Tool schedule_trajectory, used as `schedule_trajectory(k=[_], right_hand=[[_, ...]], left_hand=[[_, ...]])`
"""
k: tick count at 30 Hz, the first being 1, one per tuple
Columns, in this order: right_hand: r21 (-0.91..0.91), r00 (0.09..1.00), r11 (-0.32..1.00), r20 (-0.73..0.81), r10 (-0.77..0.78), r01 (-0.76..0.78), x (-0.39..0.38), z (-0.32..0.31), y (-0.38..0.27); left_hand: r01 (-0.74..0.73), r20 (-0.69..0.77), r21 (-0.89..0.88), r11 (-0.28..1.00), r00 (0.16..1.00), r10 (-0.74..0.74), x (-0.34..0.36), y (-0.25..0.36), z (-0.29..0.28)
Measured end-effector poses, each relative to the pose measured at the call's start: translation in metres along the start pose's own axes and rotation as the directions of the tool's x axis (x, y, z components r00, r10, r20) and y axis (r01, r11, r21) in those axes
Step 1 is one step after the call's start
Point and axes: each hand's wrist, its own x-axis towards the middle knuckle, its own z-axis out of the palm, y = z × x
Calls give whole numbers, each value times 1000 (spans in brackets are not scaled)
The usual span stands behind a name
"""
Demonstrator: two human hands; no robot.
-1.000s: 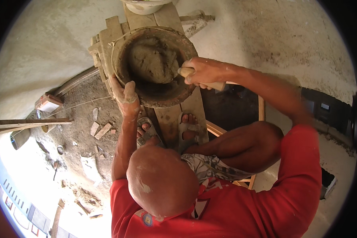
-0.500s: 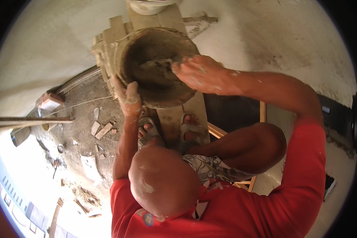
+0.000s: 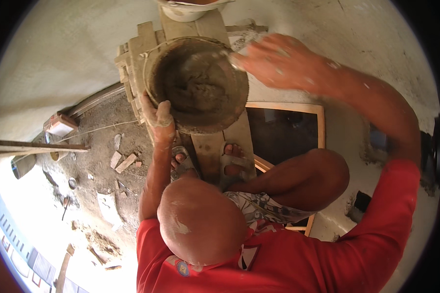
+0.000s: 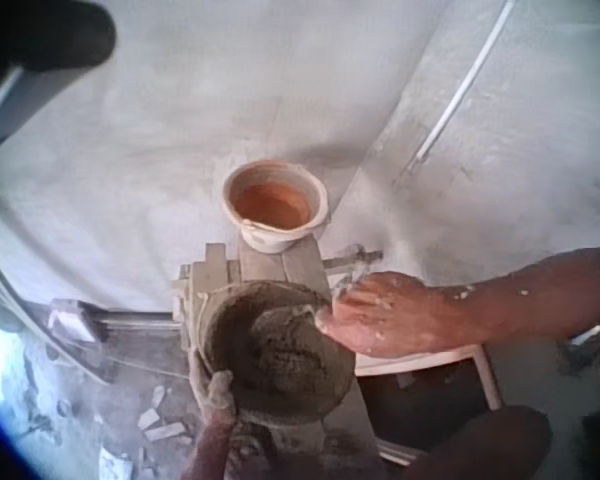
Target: The person applies mortar to a wall from a bucket using a trowel and levels the surface with a straight edge.
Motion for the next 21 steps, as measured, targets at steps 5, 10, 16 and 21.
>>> schedule_trajectory(k=[5,10,16,21], right_hand=[[13,996,999,89,29,-30,61,55,-10],[49,891,993,449,72,-106,80,71,-23],[31,587,958,796,149,-284,91,39,-2],[142,532,865,831,160,-482,74,25,11]], left_hand=[[-1,22,27,1000,1000,0,1,1,2],[-74,-9,134,988,997,76,-1,0,8],[-69,-20,81,994,997,71,-9,11,19],[-40,-33,72,997,999,42,-9,15,20]])
